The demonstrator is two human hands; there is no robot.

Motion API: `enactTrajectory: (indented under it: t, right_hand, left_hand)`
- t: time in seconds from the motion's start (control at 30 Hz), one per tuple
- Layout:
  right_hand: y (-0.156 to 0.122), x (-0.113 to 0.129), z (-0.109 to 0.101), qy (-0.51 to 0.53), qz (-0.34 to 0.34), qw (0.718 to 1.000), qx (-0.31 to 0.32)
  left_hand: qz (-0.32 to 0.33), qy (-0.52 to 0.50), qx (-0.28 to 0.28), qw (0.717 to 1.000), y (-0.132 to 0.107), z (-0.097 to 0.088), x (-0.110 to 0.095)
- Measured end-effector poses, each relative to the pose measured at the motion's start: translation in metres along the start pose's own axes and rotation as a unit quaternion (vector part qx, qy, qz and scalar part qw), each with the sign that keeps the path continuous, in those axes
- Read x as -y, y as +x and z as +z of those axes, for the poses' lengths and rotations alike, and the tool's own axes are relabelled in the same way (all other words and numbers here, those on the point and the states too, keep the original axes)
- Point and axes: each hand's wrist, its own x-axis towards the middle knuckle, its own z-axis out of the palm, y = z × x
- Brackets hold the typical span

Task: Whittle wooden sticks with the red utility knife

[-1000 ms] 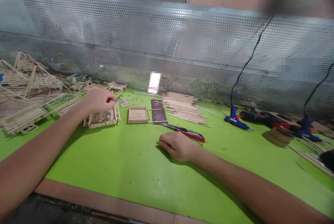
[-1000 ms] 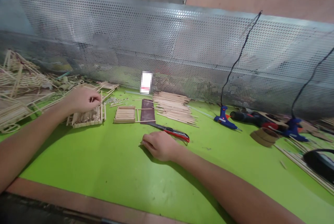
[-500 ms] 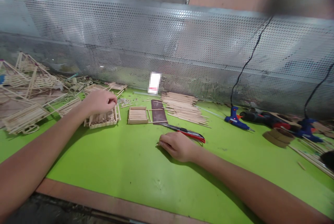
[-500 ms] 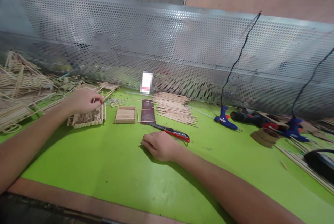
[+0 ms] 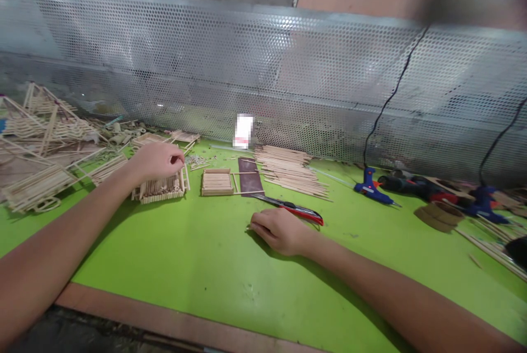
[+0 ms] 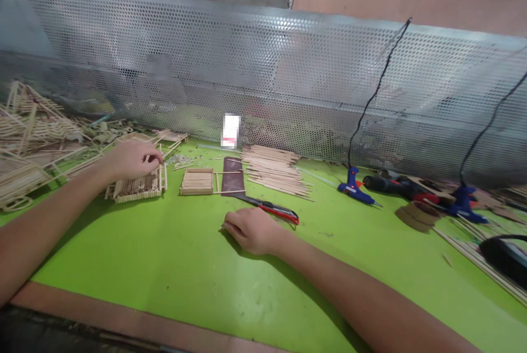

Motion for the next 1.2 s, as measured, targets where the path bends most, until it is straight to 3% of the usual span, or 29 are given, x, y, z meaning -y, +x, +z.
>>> enactTrajectory:
  t: [0.37,0.53,0.67,0.8,1.0,1.2]
  right_hand:
    - [0.000,0.000,0.000,0.002,-0.002,1.000,-0.021]
    - [0.000,0.005,-0.001,-0.015,-0.022,0.998,-0.058]
    - [0.001,0.005,0.004,-0.042,-0.111,0.986,-0.113]
    - [0.003,0.003,0.008,-0.063,-0.185,0.973,-0.119]
    - [0.003,0.005,0.004,-0.080,-0.168,0.975,-0.119]
    - [-0.002,0.008,0.008,-0.147,-0.164,0.960,-0.175]
  left_hand:
    - [0.049,-0.024,-0.037,0.998,-0.003,0.013,-0.014]
    - [0.140,-0.109,-0.016,0.984,-0.014,0.033,-0.046]
    - [0.224,-0.142,0.021,0.964,-0.028,0.048,-0.078]
    - [0.272,-0.139,0.057,0.951,-0.035,0.058,-0.099]
    - [0.301,-0.104,0.052,0.946,-0.034,0.063,-0.099]
    - [0.313,-0.116,0.061,0.941,-0.037,0.062,-0.100]
